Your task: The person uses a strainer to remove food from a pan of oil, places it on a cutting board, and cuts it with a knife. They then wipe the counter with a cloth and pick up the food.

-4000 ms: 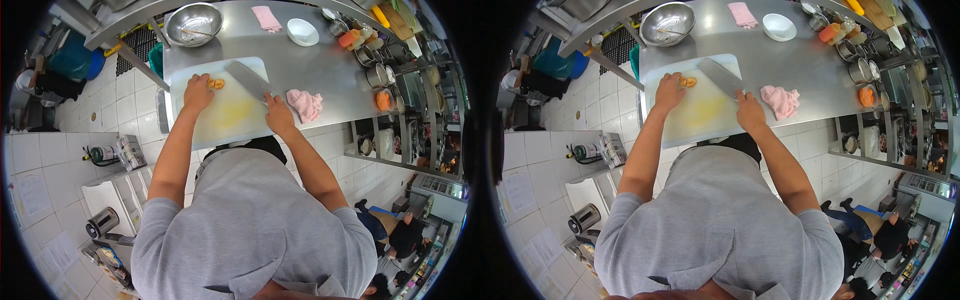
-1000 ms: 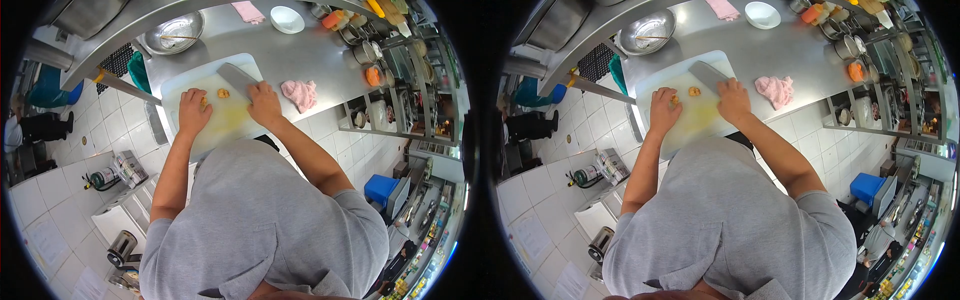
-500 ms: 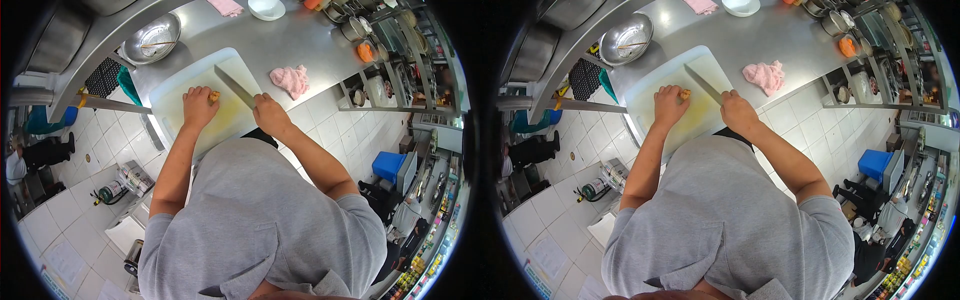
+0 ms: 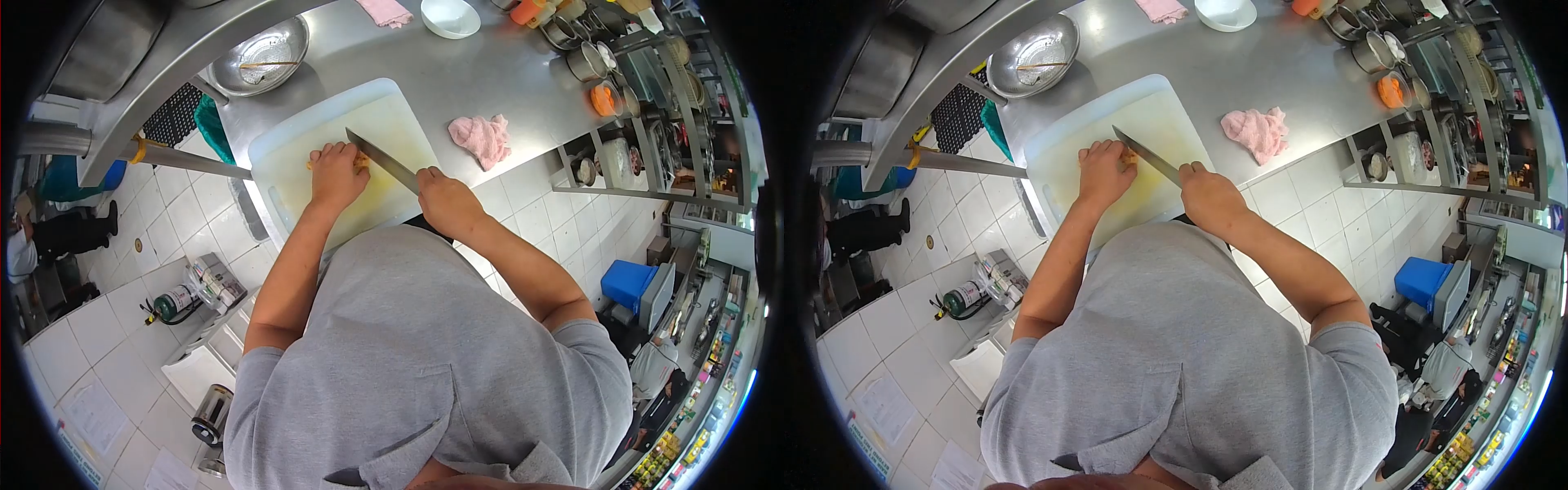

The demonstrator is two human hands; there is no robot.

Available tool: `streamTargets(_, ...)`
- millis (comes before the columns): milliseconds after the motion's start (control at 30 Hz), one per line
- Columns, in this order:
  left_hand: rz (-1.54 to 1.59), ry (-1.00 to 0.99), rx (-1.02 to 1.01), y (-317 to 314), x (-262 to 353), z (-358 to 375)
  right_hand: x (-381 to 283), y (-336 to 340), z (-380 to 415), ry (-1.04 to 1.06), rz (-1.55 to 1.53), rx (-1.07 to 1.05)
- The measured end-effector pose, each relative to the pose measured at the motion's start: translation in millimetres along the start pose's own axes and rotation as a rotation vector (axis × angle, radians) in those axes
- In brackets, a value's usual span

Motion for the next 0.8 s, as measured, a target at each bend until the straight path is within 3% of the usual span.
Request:
streamTargets(233,0.009,-0.026,0.039,-5,0,-4,-6,-43,-54,0.022,-0.058,0.031)
streamTargets(533,-0.061,-0.014,-0.085,19,3,27,-1,2,-92,0.079,-0.087,0.181)
streamTargets(600,0.05,-0.072,0.114,25,-1,41,3,12,-95,0.038,0.049,0.238)
streamTargets(800,0.159,-0.016,0.38,15,-34,72,38,-26,-121,0.069,0.294,0.334)
Point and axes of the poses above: each hand's wrist, its own z-axis away from the middle knuckle, its own y-axis out of the back of the hand, x = y × z, the point moved 1 cm from there along -z, towards the middle knuckle, and after that the axes turned 3 degrees about -x, right-handed, at the moved point
